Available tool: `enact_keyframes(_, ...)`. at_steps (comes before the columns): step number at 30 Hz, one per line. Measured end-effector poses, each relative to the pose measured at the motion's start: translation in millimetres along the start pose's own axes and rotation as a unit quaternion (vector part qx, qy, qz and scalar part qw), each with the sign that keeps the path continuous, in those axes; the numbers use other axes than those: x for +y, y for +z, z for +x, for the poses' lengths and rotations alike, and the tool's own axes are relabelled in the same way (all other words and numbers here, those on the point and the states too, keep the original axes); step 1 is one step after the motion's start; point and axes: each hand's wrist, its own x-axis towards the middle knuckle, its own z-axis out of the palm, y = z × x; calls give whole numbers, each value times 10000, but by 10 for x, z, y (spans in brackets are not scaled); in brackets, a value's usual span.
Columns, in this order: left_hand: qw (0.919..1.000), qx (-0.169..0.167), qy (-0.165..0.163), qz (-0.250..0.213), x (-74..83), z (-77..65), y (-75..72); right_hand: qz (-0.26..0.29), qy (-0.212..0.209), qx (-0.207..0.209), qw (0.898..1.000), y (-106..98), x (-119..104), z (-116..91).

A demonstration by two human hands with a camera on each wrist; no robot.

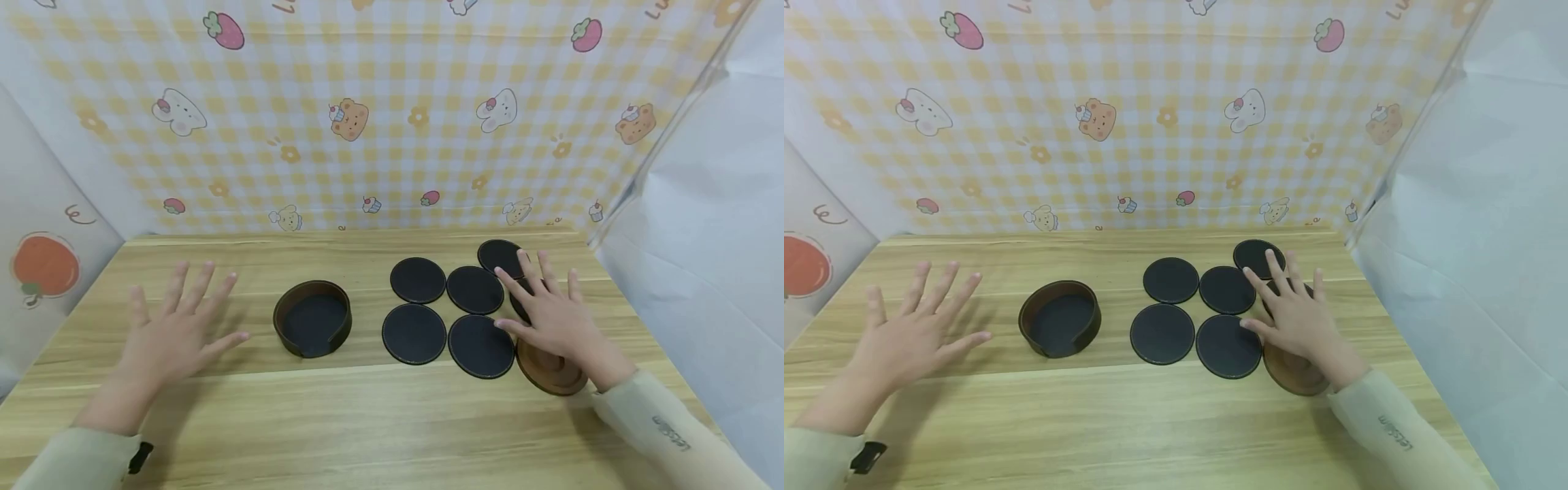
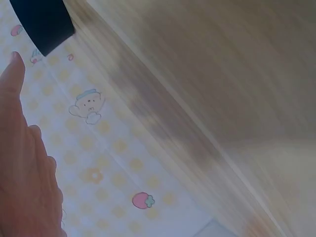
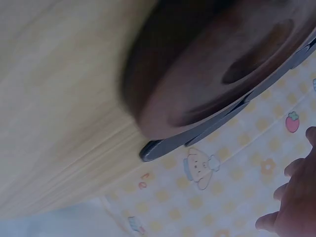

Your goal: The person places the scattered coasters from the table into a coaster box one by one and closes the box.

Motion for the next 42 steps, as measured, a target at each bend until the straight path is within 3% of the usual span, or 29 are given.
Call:
enact_keyframes(20, 9976, -42, 518, -464, 273, 152, 45, 91, -880, 43, 9961, 36, -564, 256)
enact_keyframes(42, 9869, -818, 858, -1095, 522, 319, 66, 223, -1648, -404, 9853, 49, -1030, 446)
